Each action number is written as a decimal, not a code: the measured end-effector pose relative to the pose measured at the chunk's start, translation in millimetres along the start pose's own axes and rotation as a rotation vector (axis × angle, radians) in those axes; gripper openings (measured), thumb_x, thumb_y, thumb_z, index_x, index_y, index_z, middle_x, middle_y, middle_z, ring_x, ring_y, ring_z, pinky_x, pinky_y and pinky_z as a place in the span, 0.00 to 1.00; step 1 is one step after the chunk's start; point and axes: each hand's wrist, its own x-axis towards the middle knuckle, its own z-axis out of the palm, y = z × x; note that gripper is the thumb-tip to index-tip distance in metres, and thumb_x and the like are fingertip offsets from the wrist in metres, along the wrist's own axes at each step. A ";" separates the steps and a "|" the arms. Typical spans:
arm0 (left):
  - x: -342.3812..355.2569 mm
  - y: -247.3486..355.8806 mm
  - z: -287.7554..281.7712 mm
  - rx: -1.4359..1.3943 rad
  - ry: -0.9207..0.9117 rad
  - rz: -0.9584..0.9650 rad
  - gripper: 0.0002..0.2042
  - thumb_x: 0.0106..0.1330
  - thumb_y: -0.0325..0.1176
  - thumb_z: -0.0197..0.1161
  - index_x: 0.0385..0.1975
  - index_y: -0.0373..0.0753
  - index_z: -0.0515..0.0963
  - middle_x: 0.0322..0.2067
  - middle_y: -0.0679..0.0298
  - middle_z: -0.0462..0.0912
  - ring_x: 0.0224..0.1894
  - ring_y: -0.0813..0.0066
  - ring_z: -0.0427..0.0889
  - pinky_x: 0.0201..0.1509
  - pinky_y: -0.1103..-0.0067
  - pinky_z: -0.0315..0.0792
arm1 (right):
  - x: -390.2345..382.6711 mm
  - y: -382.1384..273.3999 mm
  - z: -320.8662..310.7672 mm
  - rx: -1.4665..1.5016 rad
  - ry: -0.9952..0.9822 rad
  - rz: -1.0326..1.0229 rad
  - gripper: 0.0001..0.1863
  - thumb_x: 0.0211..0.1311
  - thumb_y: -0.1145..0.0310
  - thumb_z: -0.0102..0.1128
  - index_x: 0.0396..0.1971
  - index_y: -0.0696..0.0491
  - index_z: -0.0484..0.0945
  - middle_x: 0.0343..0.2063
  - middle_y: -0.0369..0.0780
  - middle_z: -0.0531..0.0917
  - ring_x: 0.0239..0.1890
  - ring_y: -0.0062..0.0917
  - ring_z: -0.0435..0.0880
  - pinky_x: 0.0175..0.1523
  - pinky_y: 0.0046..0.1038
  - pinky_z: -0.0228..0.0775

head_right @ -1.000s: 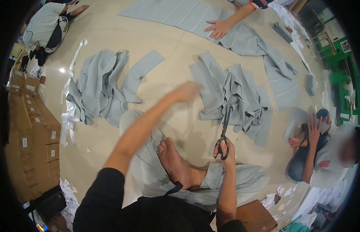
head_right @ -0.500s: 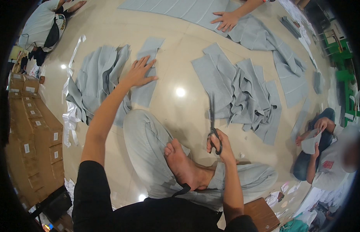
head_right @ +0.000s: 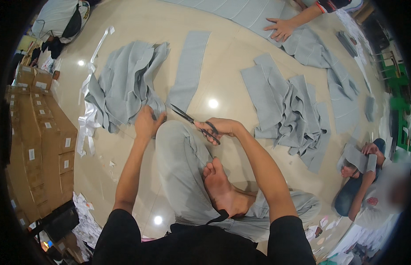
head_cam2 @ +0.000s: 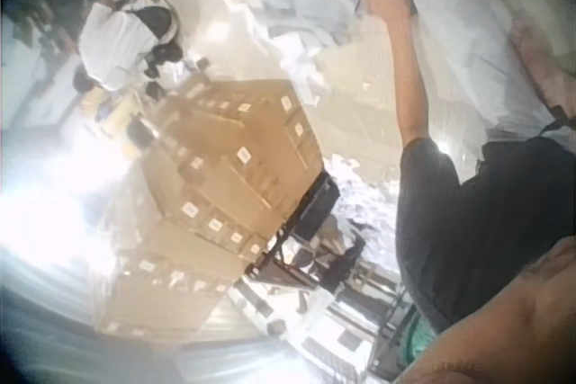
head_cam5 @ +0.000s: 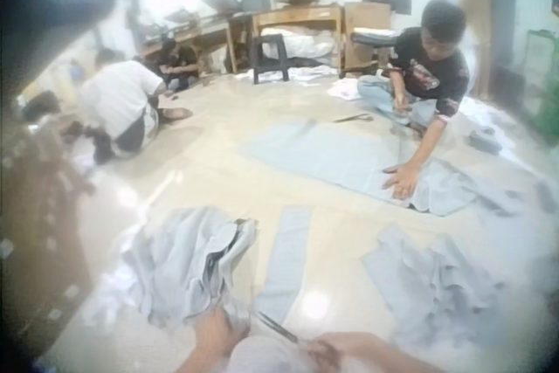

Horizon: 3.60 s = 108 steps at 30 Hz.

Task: The person sits on the floor and uses scissors to cut a large piece of light gray fabric into smaller rectangular strips. They repeatedly pick up sections of the fabric, cut them, and place the resulting pieces into a pile on the floor.

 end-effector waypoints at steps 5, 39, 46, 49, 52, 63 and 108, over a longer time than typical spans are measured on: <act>-14.5 -6.5 22.4 -0.017 0.049 -0.120 0.17 0.67 0.42 0.63 0.37 0.32 0.71 0.36 0.45 0.79 0.41 0.43 0.81 0.44 0.58 0.77 | 17.2 -10.3 3.4 0.137 -0.073 -0.035 0.36 0.63 0.26 0.53 0.17 0.47 0.71 0.13 0.34 0.75 0.16 0.21 0.79 0.23 0.24 0.76; -17.0 -39.8 -2.7 -0.892 -0.104 -0.280 0.16 0.73 0.39 0.64 0.30 0.31 0.76 0.20 0.67 0.74 0.25 0.82 0.71 0.31 0.81 0.66 | 33.4 -68.8 -10.5 -0.522 0.908 -0.552 0.29 0.59 0.47 0.75 0.34 0.57 0.69 0.27 0.43 0.82 0.32 0.27 0.81 0.38 0.29 0.71; 6.7 -45.3 -17.8 -0.782 -0.088 -0.221 0.15 0.75 0.38 0.62 0.30 0.33 0.76 0.22 0.66 0.75 0.28 0.82 0.73 0.34 0.81 0.69 | 69.3 -96.2 -32.5 -0.739 0.934 -0.441 0.38 0.58 0.35 0.69 0.45 0.57 0.70 0.36 0.54 0.84 0.40 0.50 0.85 0.46 0.44 0.74; 39.9 -23.8 -18.0 -0.698 0.128 -0.025 0.13 0.73 0.38 0.63 0.31 0.34 0.77 0.25 0.61 0.79 0.31 0.76 0.79 0.35 0.75 0.73 | 36.6 -64.0 -48.2 -0.749 1.044 -0.411 0.38 0.59 0.36 0.67 0.49 0.58 0.70 0.38 0.57 0.85 0.43 0.54 0.85 0.47 0.46 0.75; 84.9 33.6 -6.5 -0.133 0.163 -0.020 0.14 0.68 0.41 0.64 0.37 0.34 0.76 0.34 0.53 0.84 0.38 0.58 0.85 0.38 0.65 0.78 | -18.1 -21.0 -69.4 -0.692 1.207 -0.334 0.38 0.59 0.38 0.68 0.50 0.58 0.71 0.38 0.57 0.85 0.44 0.54 0.85 0.47 0.45 0.75; 147.6 53.1 53.2 -0.213 0.050 0.031 0.08 0.68 0.35 0.60 0.33 0.36 0.77 0.28 0.53 0.83 0.36 0.55 0.87 0.35 0.63 0.77 | -150.7 102.0 -47.1 -0.455 1.407 -0.403 0.27 0.64 0.55 0.72 0.47 0.60 0.70 0.46 0.47 0.87 0.45 0.30 0.86 0.54 0.30 0.74; -5.0 -6.4 22.9 -0.003 -0.015 0.270 0.14 0.62 0.34 0.67 0.46 0.40 0.78 0.46 0.60 0.76 0.49 0.58 0.75 0.53 0.65 0.65 | -14.5 1.7 23.2 -0.028 0.584 -0.054 0.30 0.62 0.39 0.69 0.27 0.54 0.73 0.15 0.36 0.77 0.15 0.20 0.77 0.21 0.23 0.68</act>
